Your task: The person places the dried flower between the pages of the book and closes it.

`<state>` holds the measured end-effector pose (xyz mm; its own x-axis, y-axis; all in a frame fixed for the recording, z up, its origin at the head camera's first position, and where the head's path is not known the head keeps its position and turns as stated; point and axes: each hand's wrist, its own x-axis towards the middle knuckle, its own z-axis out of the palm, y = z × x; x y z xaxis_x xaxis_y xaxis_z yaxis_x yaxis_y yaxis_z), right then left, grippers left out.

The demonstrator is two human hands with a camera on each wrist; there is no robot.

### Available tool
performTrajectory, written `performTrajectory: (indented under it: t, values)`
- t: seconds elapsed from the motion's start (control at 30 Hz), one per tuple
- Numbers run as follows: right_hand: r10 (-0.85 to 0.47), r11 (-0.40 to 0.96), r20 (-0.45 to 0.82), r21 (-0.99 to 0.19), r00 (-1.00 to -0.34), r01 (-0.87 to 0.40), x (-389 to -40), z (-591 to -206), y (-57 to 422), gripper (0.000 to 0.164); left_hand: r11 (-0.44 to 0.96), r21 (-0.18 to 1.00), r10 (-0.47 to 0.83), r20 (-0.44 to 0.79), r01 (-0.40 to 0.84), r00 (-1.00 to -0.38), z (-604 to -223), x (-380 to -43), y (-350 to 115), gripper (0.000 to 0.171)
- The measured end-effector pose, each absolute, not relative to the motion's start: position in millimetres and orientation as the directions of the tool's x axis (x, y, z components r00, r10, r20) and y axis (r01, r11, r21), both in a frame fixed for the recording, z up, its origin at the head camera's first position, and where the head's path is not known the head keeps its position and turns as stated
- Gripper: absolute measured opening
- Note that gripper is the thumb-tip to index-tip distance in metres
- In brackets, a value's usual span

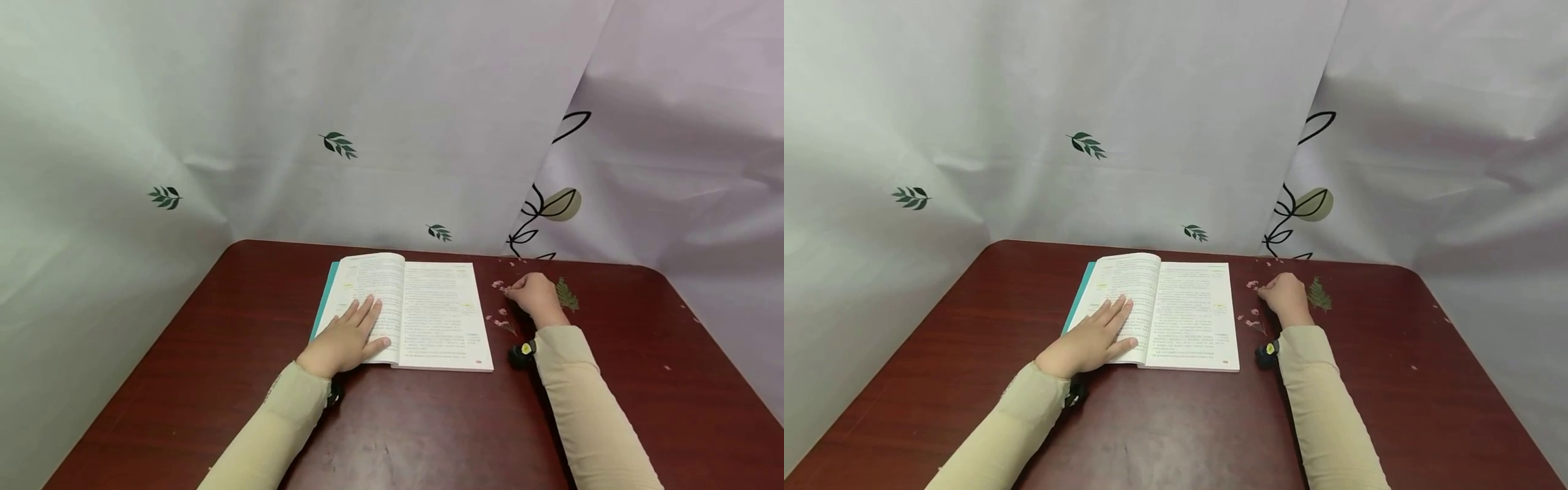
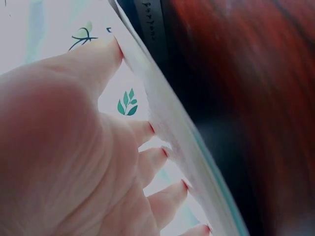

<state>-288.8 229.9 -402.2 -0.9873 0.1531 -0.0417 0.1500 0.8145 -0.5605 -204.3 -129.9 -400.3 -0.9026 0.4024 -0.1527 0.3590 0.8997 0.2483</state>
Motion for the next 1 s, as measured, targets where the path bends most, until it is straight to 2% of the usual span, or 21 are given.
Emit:
performTrajectory:
  t: [0.4,0.73,1.0]
  values:
    - [0.169,0.791,-0.057,-0.588,-0.984,0.170,-287.9,-405.8,228.9,0.025,0.900,0.254,0.400,-0.163,0.354,-0.902,-401.9,-204.1,-128.7,0.074]
    - [0.158,0.817,-0.062,-0.553,-0.985,0.166,-289.9,-401.1,230.5,0.032,0.897,0.261,0.405,-0.155,0.358,-0.901,-400.7,-205.7,-129.5,0.075]
    - [0.107,0.831,-0.064,-0.543,-0.992,0.124,-290.0,-403.5,232.1,0.027,0.894,0.265,0.412,-0.162,0.362,-0.897,-401.9,-207.0,-129.9,0.075]
